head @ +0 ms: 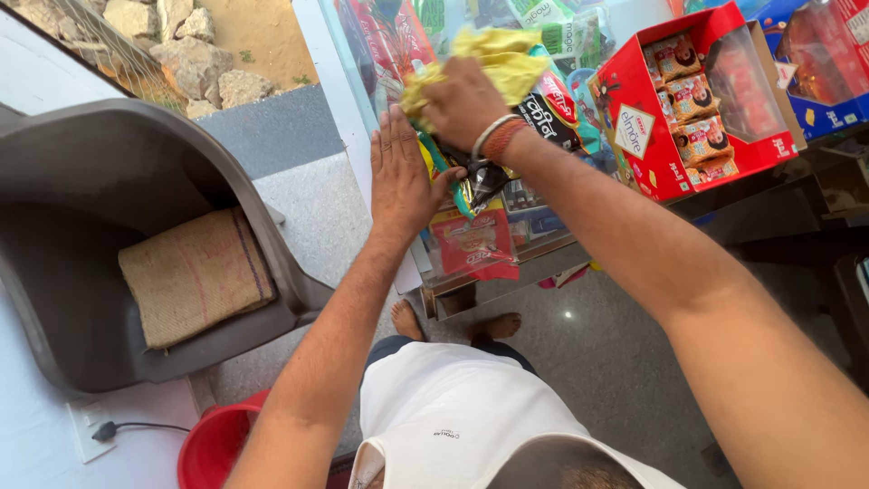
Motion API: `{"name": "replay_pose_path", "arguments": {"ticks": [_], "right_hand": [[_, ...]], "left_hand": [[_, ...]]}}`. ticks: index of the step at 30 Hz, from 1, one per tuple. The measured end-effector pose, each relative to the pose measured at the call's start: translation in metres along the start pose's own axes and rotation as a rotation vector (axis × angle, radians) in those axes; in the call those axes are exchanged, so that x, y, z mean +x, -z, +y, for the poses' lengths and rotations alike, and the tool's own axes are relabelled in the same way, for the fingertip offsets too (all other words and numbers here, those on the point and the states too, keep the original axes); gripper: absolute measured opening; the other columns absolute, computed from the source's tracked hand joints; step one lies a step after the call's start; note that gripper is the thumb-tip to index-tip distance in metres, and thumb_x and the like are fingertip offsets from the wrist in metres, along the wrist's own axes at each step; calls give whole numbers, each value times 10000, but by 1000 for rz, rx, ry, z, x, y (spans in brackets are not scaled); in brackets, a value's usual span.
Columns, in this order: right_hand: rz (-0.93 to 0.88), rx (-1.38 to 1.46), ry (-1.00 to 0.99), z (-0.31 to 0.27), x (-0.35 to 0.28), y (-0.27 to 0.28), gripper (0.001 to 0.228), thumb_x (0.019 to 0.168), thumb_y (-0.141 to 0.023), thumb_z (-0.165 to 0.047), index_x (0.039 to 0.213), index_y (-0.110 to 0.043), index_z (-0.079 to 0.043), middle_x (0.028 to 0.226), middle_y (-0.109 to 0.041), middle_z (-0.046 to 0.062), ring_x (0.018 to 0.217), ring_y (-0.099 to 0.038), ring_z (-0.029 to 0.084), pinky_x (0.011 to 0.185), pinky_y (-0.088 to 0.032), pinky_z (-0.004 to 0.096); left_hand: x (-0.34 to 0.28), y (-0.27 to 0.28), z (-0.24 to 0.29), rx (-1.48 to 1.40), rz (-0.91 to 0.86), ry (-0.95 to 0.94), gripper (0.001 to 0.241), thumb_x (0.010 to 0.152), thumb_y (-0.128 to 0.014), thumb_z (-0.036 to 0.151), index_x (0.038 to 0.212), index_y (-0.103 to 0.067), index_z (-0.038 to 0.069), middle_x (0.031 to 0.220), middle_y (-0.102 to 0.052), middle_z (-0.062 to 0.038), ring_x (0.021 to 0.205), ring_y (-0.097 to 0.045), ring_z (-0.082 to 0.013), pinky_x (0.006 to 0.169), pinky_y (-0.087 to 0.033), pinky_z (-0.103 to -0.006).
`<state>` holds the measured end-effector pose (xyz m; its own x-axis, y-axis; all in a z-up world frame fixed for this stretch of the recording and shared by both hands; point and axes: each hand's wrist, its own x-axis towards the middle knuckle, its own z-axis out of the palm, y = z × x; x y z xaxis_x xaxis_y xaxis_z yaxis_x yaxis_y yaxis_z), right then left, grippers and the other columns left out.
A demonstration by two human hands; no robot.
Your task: The person wipes the glass display counter and its white front panel with a yellow cloth, moving along the length of the counter. They also wipe the exterior of a snack packet before placing it back on the counter.
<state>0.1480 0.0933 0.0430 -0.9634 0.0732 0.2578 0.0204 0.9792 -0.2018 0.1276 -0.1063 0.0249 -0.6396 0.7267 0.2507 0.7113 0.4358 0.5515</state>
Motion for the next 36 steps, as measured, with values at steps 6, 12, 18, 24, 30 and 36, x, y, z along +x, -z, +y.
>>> {"name": "replay_pose_path", "arguments": {"ticks": [6, 12, 18, 24, 30, 36], "right_hand": [[-165, 1, 66, -29, 19, 27, 197, 886, -722, -286, 1005, -774, -138, 1067, -585, 176, 1030, -536, 407, 902, -462, 501], [-17, -92, 91, -49, -11, 51, 193, 877, -786, -281, 996, -749, -134, 1125, -575, 148, 1074, -560, 359, 916, -503, 464], [-6, -137, 64, -51, -37, 55, 280, 870, -805, -302, 1094, -745, -144, 1110, -563, 170, 1059, -556, 374, 868, -502, 484], [51, -189, -28, -28, -31, 39, 287, 873, -805, -315, 1099, -742, -150, 1118, -558, 172, 1054, -549, 375, 881, -506, 478], [55, -254, 49, -32, -33, 44, 266, 865, -800, -330, 1031, -728, -136, 1093, -557, 163, 1035, -541, 369, 884, -500, 477], [-109, -186, 136, -44, -65, 56, 205, 871, -773, -317, 970, -716, -146, 1089, -558, 134, 1064, -557, 326, 926, -511, 459]], "left_hand": [[2, 0, -9, -132, 33, 25, 1257, 806, -828, 559, 1567, -68, -92, 1642, -218, -290, 1549, -219, -376, 1264, -153, -497], [18, -18, -36, -312, 123, -1, 913, 883, -742, 202, 1595, -231, -52, 1520, -517, -224, 1414, -482, -388, 1219, -326, -491], [54, -33, -61, -355, 279, 25, 377, 909, -705, 95, 1273, -650, 174, 1141, -790, -8, 1094, -686, -282, 962, -447, -464], [115, -34, -66, -312, -6, 150, 90, 867, -747, 214, 950, -782, 207, 884, -789, 19, 867, -735, -187, 849, -338, -471], [154, -42, -66, -208, -89, 11, 126, 866, -702, 123, 876, -811, 185, 880, -781, -33, 871, -722, -224, 876, -352, -468], [161, -48, -68, -310, -86, -90, 64, 895, -737, 131, 926, -792, 135, 827, -801, -33, 785, -735, -177, 937, -366, -466]]}}
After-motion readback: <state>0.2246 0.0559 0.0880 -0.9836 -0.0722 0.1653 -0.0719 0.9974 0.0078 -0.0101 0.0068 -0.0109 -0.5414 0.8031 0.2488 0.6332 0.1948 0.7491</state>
